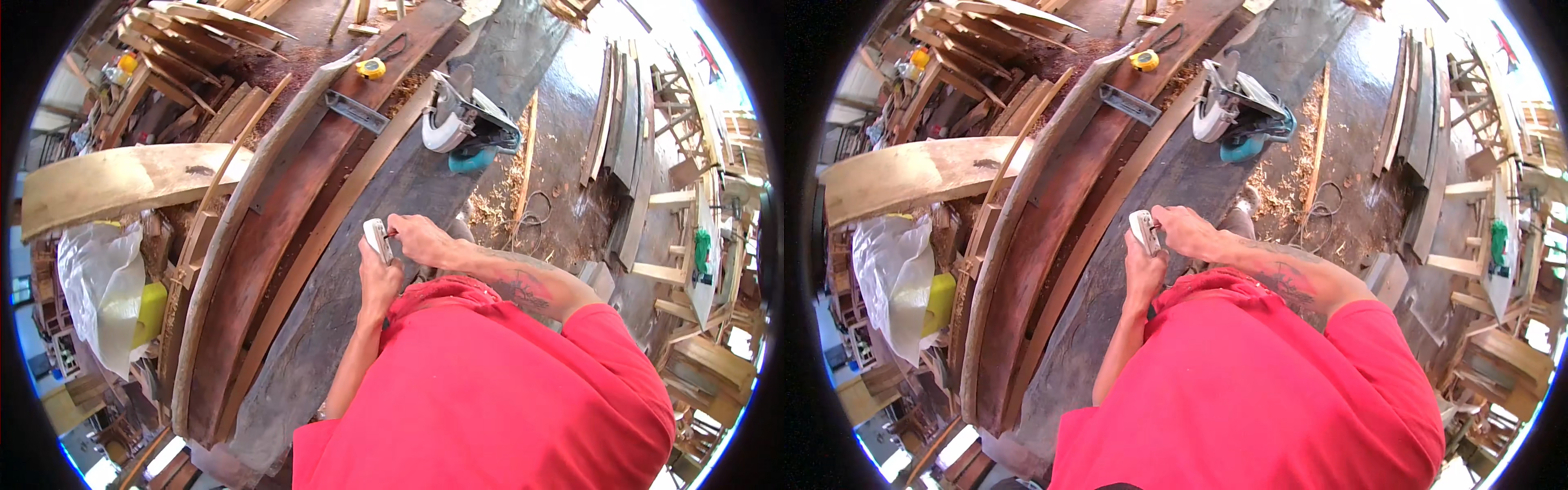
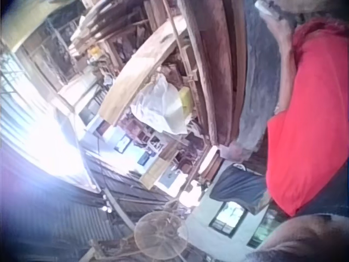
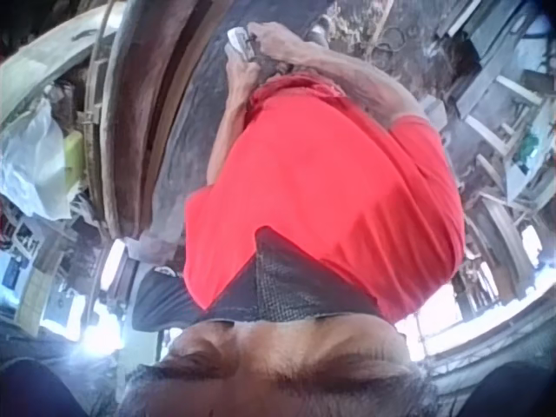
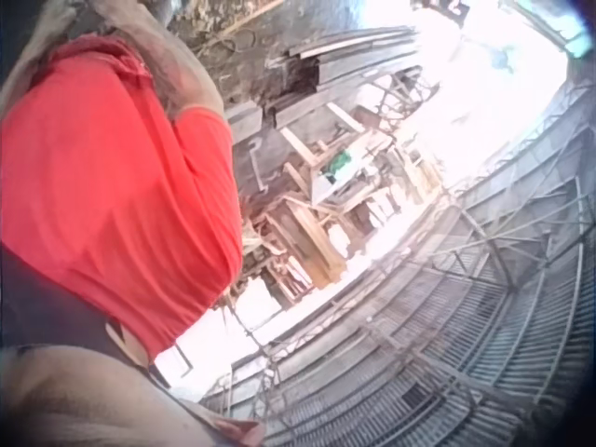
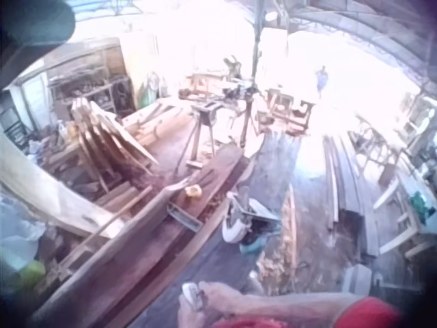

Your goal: The person picks up a circular saw and moves through a woodworking shop, retrieves a small part from a green case, and proceeds to disassemble and inspect a white power outlet strip.

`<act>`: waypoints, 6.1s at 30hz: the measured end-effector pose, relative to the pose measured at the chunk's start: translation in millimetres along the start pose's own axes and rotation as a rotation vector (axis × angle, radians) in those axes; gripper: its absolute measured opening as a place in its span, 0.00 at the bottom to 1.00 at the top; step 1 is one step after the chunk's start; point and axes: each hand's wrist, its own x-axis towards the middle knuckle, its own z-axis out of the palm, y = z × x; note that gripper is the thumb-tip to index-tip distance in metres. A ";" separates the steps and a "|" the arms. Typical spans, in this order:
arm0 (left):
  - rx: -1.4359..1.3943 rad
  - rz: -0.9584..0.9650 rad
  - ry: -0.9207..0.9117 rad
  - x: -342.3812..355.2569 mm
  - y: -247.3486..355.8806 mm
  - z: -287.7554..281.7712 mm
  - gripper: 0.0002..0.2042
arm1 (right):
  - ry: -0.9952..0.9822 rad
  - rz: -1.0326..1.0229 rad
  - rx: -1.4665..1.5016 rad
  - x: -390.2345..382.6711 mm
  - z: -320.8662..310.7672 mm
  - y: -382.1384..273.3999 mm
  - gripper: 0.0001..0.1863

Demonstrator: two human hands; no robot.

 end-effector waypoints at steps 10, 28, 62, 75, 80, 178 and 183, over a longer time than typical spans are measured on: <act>0.012 -0.066 -0.002 4.9 -2.3 -1.5 0.31 | -0.010 0.098 0.035 2.3 15.2 2.7 0.24; 0.080 -0.068 -0.104 25.9 -23.1 21.1 0.28 | -0.039 0.282 0.115 -1.3 1.5 25.3 0.36; -0.002 -0.228 -0.166 24.6 -1.7 12.5 0.33 | 0.047 0.320 0.083 -7.8 9.0 23.0 0.33; 0.039 -0.127 -0.141 27.5 -17.9 16.9 0.37 | -0.052 0.432 0.175 -5.9 -5.8 5.6 0.28; -0.003 -0.189 -0.178 26.8 -8.1 16.0 0.38 | 0.330 -0.116 0.071 -13.7 14.8 34.1 0.22; -0.422 -0.023 -0.130 -13.7 -7.3 7.0 0.23 | 0.204 -0.111 0.381 -53.8 44.1 7.5 0.12; -0.509 -0.391 -0.172 -4.6 -8.9 -8.1 0.21 | -0.050 -0.340 -0.024 -41.2 33.5 22.5 0.13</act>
